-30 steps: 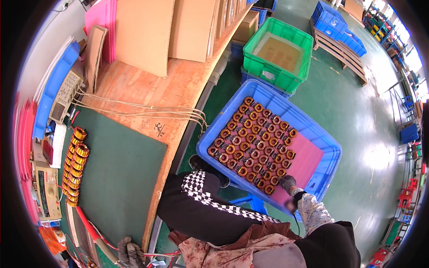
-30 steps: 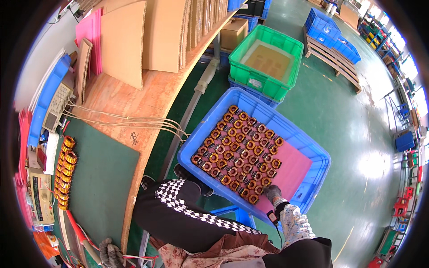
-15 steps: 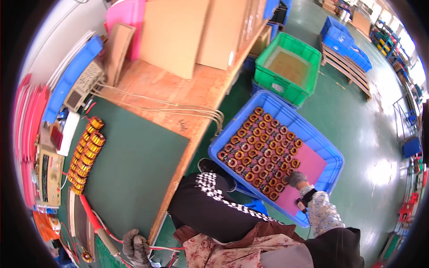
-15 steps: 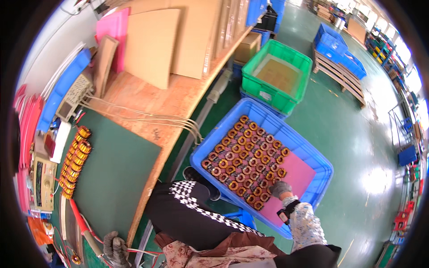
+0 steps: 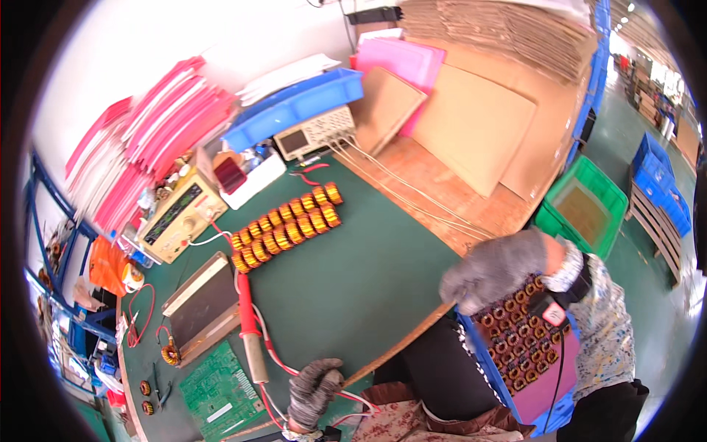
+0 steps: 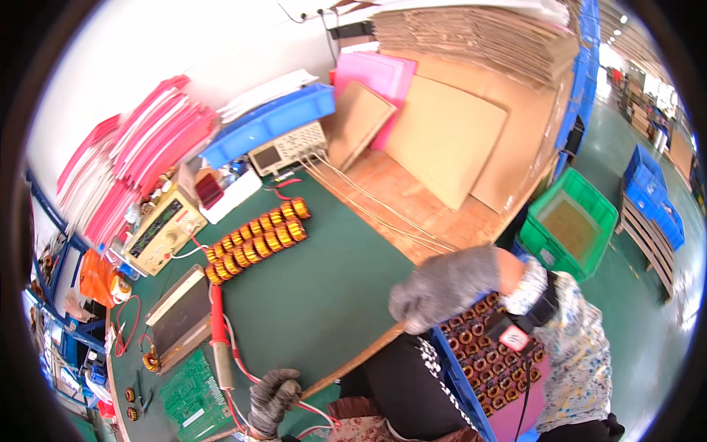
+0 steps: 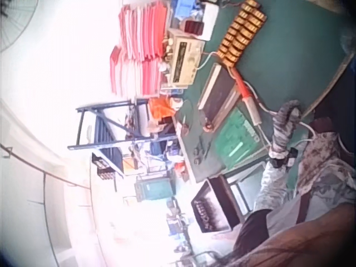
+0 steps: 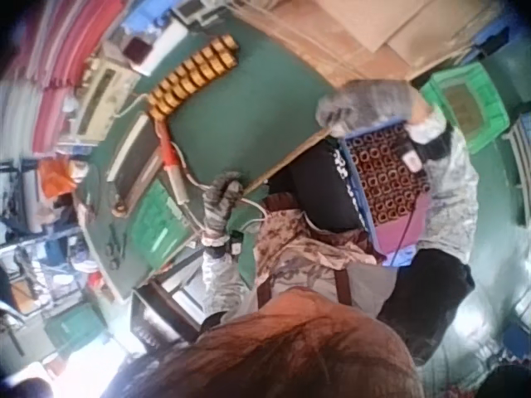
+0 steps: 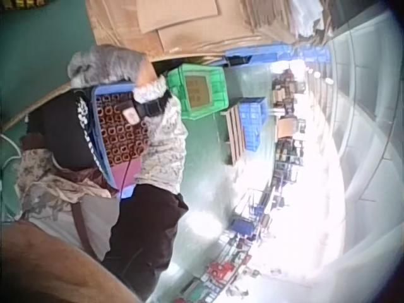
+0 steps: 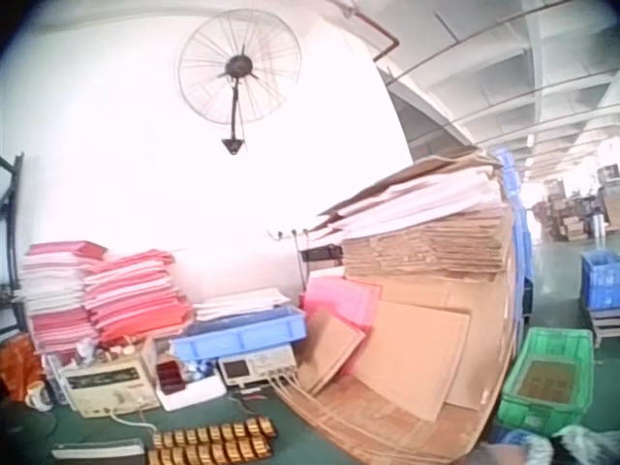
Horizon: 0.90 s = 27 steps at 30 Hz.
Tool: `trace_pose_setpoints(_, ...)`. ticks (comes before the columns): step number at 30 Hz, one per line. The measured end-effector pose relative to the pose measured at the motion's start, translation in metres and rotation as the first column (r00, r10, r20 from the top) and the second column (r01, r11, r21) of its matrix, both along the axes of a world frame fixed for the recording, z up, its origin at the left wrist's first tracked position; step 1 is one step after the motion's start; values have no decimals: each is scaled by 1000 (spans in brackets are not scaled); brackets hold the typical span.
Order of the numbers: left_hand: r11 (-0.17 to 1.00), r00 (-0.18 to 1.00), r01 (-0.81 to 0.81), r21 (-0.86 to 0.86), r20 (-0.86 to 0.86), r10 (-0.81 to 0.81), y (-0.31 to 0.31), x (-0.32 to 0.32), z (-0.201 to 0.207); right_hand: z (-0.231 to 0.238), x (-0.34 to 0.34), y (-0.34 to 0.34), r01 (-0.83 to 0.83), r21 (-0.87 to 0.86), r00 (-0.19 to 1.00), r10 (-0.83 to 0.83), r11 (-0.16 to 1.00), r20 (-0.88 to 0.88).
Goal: Assembling and organizing inductor coils or transformers onto a circuit board and tray.
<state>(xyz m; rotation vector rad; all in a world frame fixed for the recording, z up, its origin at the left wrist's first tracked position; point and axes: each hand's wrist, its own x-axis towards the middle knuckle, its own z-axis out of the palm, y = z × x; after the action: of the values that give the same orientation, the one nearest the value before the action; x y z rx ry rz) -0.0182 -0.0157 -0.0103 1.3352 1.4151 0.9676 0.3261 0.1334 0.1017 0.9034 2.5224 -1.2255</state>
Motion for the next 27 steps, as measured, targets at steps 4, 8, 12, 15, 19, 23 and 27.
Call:
trace_pose_setpoints(4,998,995,66,21,76,-67,3,-3,1,-29,-82,66,147,488,984,-75,860,-163)
trace_pose_setpoints(8,980,985,96,173,128,-119,0,8,6,-51,-151,123,292,727,950,-101,622,-296)
trace_pose_setpoints(12,987,969,58,152,229,-92,0,8,7,-66,-202,151,196,823,972,-214,534,-92)
trace_pose_setpoints(15,999,953,43,-2,301,-40,-4,5,16,-80,-210,155,188,847,982,-126,497,-143)
trace_pose_setpoints(19,996,963,36,85,264,-57,-3,7,14,-101,-187,162,179,944,982,7,277,-188)
trace_pose_setpoints(23,982,983,60,180,159,-89,-1,7,21,-107,-179,148,384,879,910,44,282,-412)
trace_pose_setpoints(27,984,977,61,169,190,-93,-3,13,25,-83,-164,91,604,-435,204,-658,667,-725)
